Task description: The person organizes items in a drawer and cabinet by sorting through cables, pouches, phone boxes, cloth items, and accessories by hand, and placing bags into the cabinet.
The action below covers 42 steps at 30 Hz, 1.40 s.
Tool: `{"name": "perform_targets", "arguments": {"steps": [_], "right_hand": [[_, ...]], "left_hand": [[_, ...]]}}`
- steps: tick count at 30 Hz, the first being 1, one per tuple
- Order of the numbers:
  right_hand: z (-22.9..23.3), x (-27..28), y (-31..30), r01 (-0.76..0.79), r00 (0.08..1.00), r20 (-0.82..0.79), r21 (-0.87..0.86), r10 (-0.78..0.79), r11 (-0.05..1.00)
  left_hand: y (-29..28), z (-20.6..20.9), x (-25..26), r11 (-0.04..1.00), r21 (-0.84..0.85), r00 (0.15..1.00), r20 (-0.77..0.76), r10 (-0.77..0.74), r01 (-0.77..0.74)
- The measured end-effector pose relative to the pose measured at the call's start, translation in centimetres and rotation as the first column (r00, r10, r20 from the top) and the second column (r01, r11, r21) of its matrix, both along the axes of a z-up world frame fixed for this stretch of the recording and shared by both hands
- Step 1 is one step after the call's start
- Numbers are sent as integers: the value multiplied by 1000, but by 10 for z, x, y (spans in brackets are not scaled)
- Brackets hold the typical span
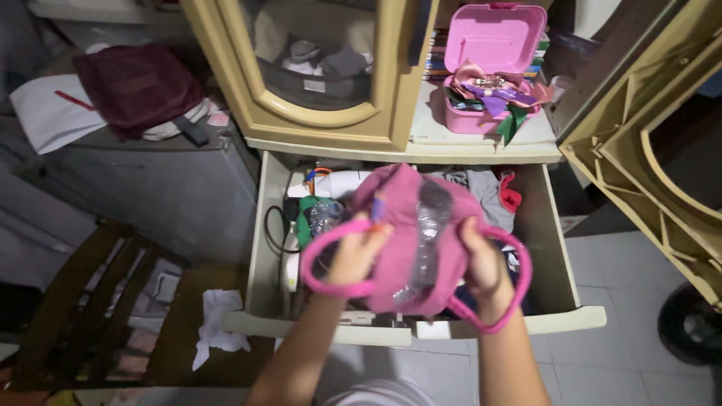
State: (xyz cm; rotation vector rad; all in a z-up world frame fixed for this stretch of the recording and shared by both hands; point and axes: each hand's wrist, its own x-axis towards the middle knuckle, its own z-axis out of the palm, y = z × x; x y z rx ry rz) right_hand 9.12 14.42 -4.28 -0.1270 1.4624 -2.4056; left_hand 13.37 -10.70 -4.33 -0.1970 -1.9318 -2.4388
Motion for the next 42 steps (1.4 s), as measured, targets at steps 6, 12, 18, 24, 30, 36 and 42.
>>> {"name": "perform_targets", "arguments": {"steps": [6,12,18,24,30,36,42], "right_hand": [[0,-2,28,104,995,8,-137,-104,985],[-5,0,33,125,992,-13,-102,-127,987],[11,6,20,242,969,49,4,-242,970],[-28,-9,51,275,935,-154,-254,-319,928],[11,11,63,393,723,-475,-313,-501,864],[20,12,95,453,710,-383,-395,-591,799],[-29,-11,128,405,794,-337,-328,-506,853]], "left_hand": [[-71,35,4,964,-164,974,46,220,-210],[-90,16,-6,957,-68,928,-273,253,-281],[-86,26,-3,964,-163,971,-149,188,-211],[-98,33,4,785,-604,984,5,176,-137],[-130,-6,-3,845,-519,952,-304,-46,-125],[-149,17,9,994,-43,995,-29,95,-96],[-147,40,24,993,52,990,-90,109,-104]]}}
